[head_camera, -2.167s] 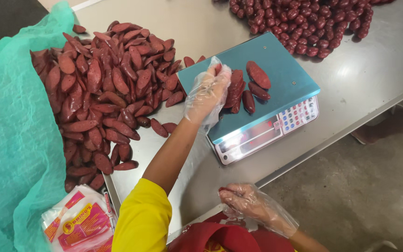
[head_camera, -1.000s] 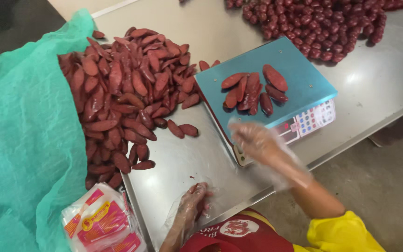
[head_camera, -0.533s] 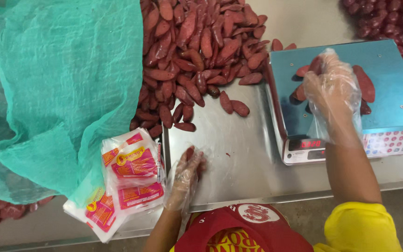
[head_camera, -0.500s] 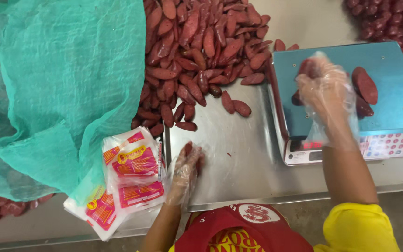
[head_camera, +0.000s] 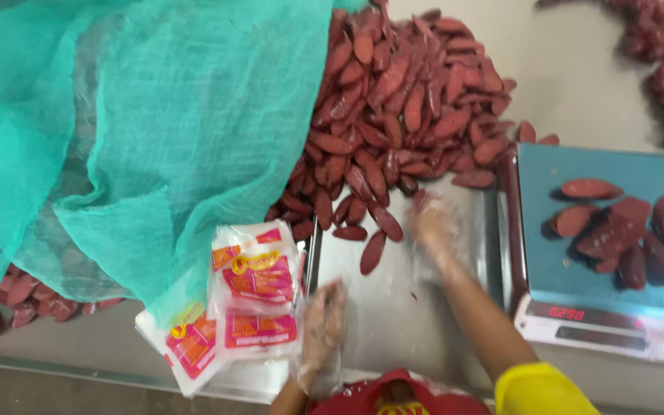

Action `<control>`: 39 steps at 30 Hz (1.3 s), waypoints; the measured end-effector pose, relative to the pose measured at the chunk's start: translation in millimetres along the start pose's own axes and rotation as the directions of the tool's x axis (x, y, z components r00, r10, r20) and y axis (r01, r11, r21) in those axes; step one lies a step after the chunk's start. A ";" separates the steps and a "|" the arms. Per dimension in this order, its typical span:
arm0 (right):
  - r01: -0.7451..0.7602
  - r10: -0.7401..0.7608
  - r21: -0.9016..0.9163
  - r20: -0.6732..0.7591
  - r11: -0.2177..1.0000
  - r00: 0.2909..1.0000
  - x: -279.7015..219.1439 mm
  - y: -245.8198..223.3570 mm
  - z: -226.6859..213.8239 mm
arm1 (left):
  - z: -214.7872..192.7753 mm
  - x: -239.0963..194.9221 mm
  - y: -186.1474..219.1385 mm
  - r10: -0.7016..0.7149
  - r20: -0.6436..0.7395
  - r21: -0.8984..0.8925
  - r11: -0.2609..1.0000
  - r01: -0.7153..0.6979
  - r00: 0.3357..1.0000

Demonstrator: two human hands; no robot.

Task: The person places sausages onto a scale by hand, puts them into a plastic bag, and then places the filled bag into a vacuum sealer machine.

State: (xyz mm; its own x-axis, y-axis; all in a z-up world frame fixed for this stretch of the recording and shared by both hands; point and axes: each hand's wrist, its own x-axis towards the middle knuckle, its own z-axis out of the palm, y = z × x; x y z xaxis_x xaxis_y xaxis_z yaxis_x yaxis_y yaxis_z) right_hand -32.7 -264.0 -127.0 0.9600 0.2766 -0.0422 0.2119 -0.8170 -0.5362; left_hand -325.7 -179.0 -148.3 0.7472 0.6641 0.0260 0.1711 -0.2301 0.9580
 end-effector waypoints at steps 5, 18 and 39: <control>0.516 -0.521 0.257 -0.052 0.817 0.852 -1.3 -38.9 47.8 | 6.6 -29.5 -30.4 0.297 -0.040 0.191 0.940 -0.284 0.954; 0.790 -0.803 -0.234 0.056 0.567 0.594 49.8 -155.1 99.5 | 23.7 -12.2 -101.4 0.420 -0.073 0.151 0.901 -0.406 0.905; 0.057 0.155 0.355 -0.539 0.933 0.828 -34.6 135.9 -238.4 | -1.3 -12.7 6.3 0.136 0.114 0.332 0.929 -0.166 0.984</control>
State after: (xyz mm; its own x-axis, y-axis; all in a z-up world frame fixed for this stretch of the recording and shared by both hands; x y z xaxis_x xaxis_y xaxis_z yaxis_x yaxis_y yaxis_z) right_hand 6.5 -505.3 2.6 0.9261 -0.1705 0.3367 0.1872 -0.5673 -0.8020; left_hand -334.9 -187.9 -142.3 0.8318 0.5412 0.1231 0.2475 -0.5603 0.7905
